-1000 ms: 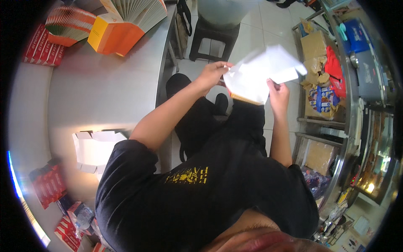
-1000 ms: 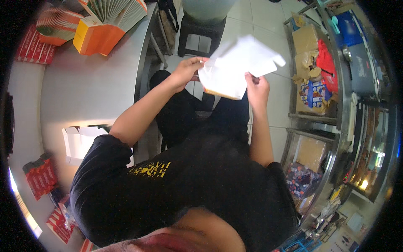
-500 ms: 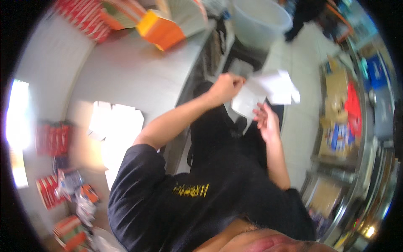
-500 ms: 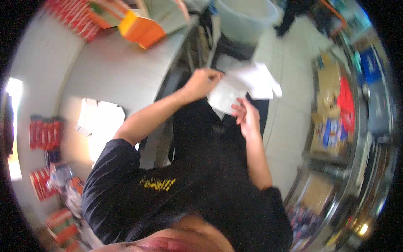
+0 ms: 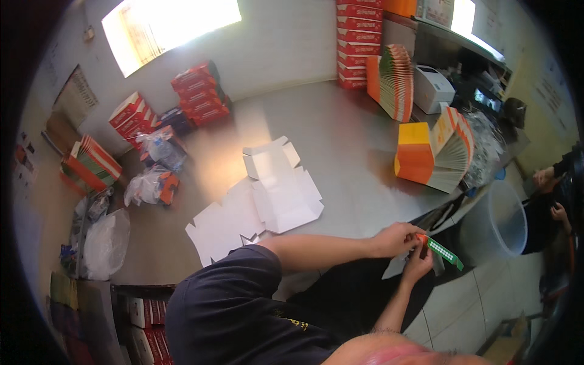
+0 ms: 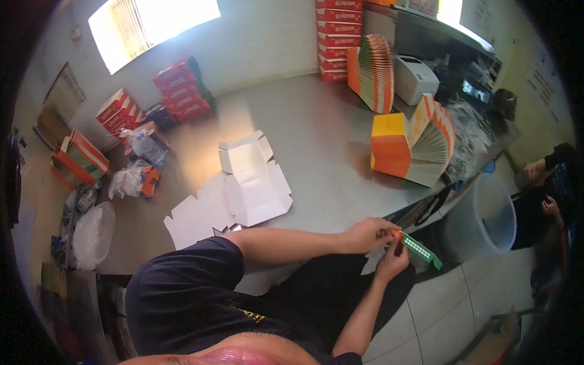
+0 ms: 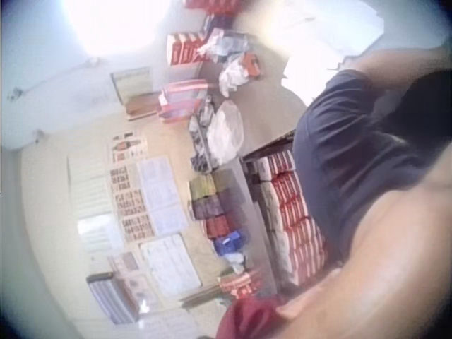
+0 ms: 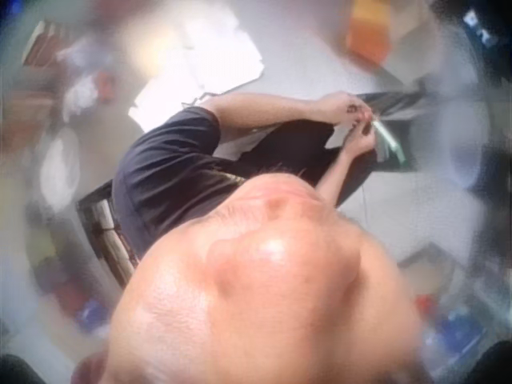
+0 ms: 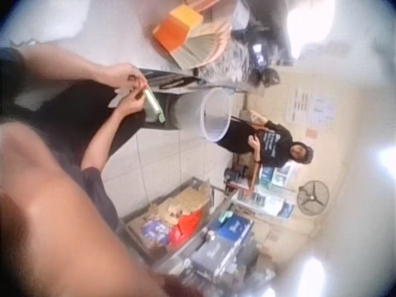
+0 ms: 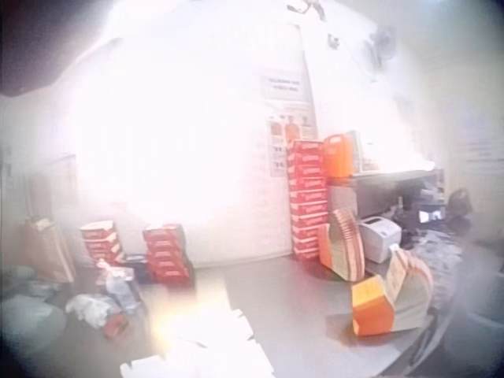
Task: The person folds flat paperboard blanks into small rectangular boxes, tucks flaps, and stacks the finished boxes on the table. They handle multiple blanks one at a time and place completed units into a growing stack.
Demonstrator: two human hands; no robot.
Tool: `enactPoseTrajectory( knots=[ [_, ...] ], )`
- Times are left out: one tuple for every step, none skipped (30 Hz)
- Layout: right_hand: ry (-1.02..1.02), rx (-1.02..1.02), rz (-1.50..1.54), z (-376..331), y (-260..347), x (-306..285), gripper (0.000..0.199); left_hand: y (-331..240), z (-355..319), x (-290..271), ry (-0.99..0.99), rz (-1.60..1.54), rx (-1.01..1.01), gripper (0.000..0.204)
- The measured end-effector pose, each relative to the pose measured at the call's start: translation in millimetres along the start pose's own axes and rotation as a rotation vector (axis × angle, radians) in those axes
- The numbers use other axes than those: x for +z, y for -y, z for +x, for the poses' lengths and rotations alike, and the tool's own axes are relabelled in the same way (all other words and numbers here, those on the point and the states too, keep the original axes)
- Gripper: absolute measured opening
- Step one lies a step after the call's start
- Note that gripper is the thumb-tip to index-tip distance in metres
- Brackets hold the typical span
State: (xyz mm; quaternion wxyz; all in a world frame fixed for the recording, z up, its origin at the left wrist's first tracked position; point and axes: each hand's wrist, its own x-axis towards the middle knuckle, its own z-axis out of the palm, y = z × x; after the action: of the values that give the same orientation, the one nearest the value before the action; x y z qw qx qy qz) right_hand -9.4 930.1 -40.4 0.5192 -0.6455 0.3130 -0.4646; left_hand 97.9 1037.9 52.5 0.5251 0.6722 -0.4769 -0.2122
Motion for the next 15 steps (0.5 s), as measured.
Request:
enactPoseTrajectory(
  knots=[
    [0.02, 0.008, -0.044, 1.7, -5.8, -0.9, 0.035, 1.4, -0.9, 2.5, 0.0, -0.046, -0.053, 0.023],
    [0.04, -0.072, -0.116, 1.4, -9.9, -6.3, 0.034, 1.1, 1.9, 8.7, 0.018, -0.112, -0.098, 0.022],
    [0.054, -0.149, -0.19, 1.2, -14.1, -11.7, 0.033, 4.6, 6.4, 8.7, -0.001, -0.14, -0.075, 0.022],
    [0.06, -0.223, -0.267, 2.1, -18.4, -16.7, 0.032, 11.6, 11.5, 5.7, -0.014, -0.168, -0.051, 0.022],
    [0.071, -0.33, -0.338, -8.3, -10.6, -22.8, 0.029, 20.0, 13.9, 10.5, 0.002, -0.216, -0.036, 0.022],
    [0.034, -0.403, -0.459, -14.7, -20.5, -28.6, 0.028, 25.2, 16.8, 11.0, 0.023, -0.178, -0.002, 0.023],
    [0.001, -0.468, -0.597, -20.4, -33.3, -38.2, 0.027, 25.4, 17.9, 13.5, 0.032, -0.166, -0.032, 0.024],
    [0.029, -0.343, -0.464, -27.2, -27.0, -42.0, 0.027, 29.3, 15.4, 13.0, 0.048, -0.203, -0.011, 0.026],
    [0.048, -0.23, -0.322, -31.4, -18.0, -40.4, 0.027, 37.0, 12.6, 15.9, 0.039, -0.223, 0.046, 0.028],
    [0.033, -0.16, -0.333, -32.5, -8.0, -46.5, 0.027, 11.0, 10.0, 9.4, 0.172, -0.258, -0.228, 0.029],
    [0.031, -0.099, -0.316, -31.1, 0.3, -48.1, 0.027, 1.7, 9.9, 7.6, 0.19, -0.193, -0.234, 0.029],
    [0.053, 0.001, -0.23, -27.1, -0.7, -50.7, 0.027, 3.9, 9.4, 8.6, 0.206, -0.19, -0.186, 0.029],
    [0.078, 0.098, -0.138, -24.8, -3.3, -54.2, 0.028, 6.8, 8.5, 12.2, 0.218, -0.189, -0.139, 0.029],
    [0.112, 0.191, -0.043, -25.2, -2.8, -58.1, 0.029, 6.0, 7.5, 15.2, 0.216, -0.246, -0.16, 0.029],
    [0.108, 0.158, -0.076, -28.0, -3.3, -61.8, 0.029, 5.6, 6.1, 18.2, 0.209, -0.303, -0.184, 0.029]
  ],
)
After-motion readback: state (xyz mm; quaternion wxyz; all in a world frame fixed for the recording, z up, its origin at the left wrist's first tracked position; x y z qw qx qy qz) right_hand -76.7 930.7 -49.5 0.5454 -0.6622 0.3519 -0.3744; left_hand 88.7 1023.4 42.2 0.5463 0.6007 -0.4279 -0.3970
